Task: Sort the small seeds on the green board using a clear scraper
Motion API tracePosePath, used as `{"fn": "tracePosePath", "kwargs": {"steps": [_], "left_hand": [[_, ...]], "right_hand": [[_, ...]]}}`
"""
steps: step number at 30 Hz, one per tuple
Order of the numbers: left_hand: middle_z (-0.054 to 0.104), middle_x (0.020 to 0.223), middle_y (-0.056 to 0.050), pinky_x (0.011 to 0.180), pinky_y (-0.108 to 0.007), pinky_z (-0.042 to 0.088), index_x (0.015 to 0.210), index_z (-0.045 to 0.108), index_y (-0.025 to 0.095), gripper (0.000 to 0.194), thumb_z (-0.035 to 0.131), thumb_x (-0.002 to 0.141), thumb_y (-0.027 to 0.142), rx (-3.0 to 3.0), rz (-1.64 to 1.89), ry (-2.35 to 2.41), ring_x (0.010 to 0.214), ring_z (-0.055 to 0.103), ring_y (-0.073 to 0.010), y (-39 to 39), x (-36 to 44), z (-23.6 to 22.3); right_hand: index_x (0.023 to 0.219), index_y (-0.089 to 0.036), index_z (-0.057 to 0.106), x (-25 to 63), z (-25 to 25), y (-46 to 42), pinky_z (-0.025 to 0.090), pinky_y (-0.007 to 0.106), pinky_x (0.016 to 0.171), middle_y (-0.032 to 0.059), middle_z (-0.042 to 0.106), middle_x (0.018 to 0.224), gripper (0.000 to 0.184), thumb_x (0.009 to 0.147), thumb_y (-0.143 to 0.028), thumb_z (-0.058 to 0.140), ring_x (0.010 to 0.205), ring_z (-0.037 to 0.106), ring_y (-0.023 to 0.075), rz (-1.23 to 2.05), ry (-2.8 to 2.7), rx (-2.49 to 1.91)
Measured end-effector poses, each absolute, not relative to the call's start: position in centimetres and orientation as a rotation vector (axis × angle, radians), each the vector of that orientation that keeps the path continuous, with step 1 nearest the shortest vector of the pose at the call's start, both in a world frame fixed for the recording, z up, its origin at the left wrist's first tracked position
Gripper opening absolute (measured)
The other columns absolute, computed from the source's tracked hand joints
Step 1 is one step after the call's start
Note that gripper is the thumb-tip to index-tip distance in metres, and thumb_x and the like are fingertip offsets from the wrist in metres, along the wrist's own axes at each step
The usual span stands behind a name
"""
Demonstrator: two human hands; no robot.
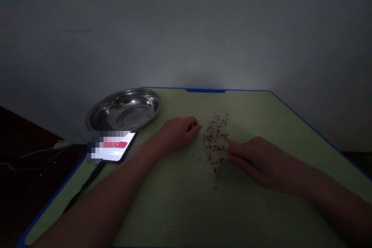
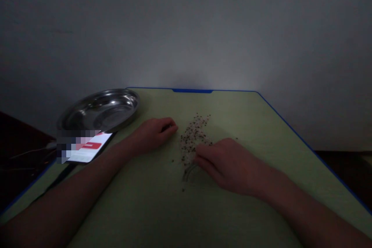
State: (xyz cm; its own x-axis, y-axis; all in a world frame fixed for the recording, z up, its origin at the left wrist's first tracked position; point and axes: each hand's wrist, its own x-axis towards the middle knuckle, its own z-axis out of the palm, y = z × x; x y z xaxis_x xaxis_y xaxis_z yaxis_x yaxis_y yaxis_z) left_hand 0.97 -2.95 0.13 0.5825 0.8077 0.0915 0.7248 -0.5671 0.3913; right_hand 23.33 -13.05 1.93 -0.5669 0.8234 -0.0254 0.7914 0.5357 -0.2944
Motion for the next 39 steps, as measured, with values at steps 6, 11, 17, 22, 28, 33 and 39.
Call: {"fn": "tracePosePath", "kwargs": {"steps": [6,11,17,22,28,33,39], "left_hand": [[0.070,0.081,-0.004,0.060,-0.027,0.034,0.090,0.066,0.019,0.032,0.041,0.091,0.040,2.510,0.351,1.262,0.068,0.058,-0.0150,-3.0,1.0,0.3],[0.070,0.082,-0.005,0.061,-0.028,0.035,0.090,0.066,0.019,0.032,0.041,0.091,0.039,2.508,0.336,1.270,0.069,0.058,-0.0152,-3.0,1.1,0.4],[0.070,0.081,-0.004,0.061,-0.027,0.035,0.091,0.066,0.019,0.032,0.041,0.091,0.039,2.501,0.356,1.254,0.068,0.058,-0.0150,-3.0,1.0,0.3],[0.070,0.082,-0.004,0.061,-0.028,0.036,0.092,0.066,0.019,0.032,0.041,0.091,0.039,2.507,0.350,1.250,0.068,0.058,-0.0151,-3.0,1.0,0.3],[0.071,0.084,-0.004,0.062,-0.028,0.036,0.093,0.066,0.020,0.032,0.041,0.091,0.039,2.515,0.370,1.247,0.071,0.058,-0.0155,-3.0,1.0,0.4],[0.071,0.084,-0.004,0.061,-0.028,0.035,0.093,0.066,0.019,0.031,0.042,0.091,0.039,2.520,0.340,1.262,0.069,0.057,-0.0153,-3.1,1.0,0.4],[0.070,0.083,-0.004,0.061,-0.028,0.034,0.093,0.067,0.019,0.032,0.042,0.091,0.039,2.527,0.352,1.254,0.068,0.057,-0.0152,-3.0,0.9,0.2]], "right_hand": [[0.076,-0.020,0.054,24.1,1.8,-12.1,0.030,0.028,0.056,0.0005,0.059,0.062,0.033,0.099,-0.035,0.036,0.055,0.053,0.0135,0.395,-2.664,-1.438],[0.074,-0.020,0.052,24.6,1.3,-11.5,0.027,0.028,0.054,-0.0015,0.052,0.057,0.034,0.099,-0.036,0.035,0.052,0.050,0.0134,0.259,-2.641,-1.458],[0.078,-0.020,0.055,24.0,1.2,-11.7,0.030,0.028,0.056,-0.0004,0.056,0.062,0.033,0.100,-0.036,0.035,0.056,0.053,0.0139,0.304,-2.639,-1.448],[0.078,-0.020,0.055,23.9,1.5,-11.8,0.031,0.027,0.056,-0.0004,0.056,0.063,0.037,0.100,-0.039,0.034,0.056,0.052,0.0131,0.442,-2.645,-1.408],[0.076,-0.020,0.054,23.8,2.0,-12.1,0.030,0.027,0.055,-0.0014,0.053,0.061,0.036,0.100,-0.038,0.034,0.054,0.049,0.0122,0.475,-2.634,-1.390],[0.070,-0.020,0.051,23.2,2.1,-12.7,0.026,0.027,0.052,-0.0029,0.049,0.056,0.037,0.099,-0.039,0.037,0.050,0.046,0.0107,0.443,-2.635,-1.360],[0.070,-0.020,0.053,22.9,1.8,-12.9,0.024,0.026,0.051,-0.0032,0.052,0.055,0.036,0.098,-0.035,0.039,0.048,0.045,0.0096,0.444,-2.663,-1.312]]}}
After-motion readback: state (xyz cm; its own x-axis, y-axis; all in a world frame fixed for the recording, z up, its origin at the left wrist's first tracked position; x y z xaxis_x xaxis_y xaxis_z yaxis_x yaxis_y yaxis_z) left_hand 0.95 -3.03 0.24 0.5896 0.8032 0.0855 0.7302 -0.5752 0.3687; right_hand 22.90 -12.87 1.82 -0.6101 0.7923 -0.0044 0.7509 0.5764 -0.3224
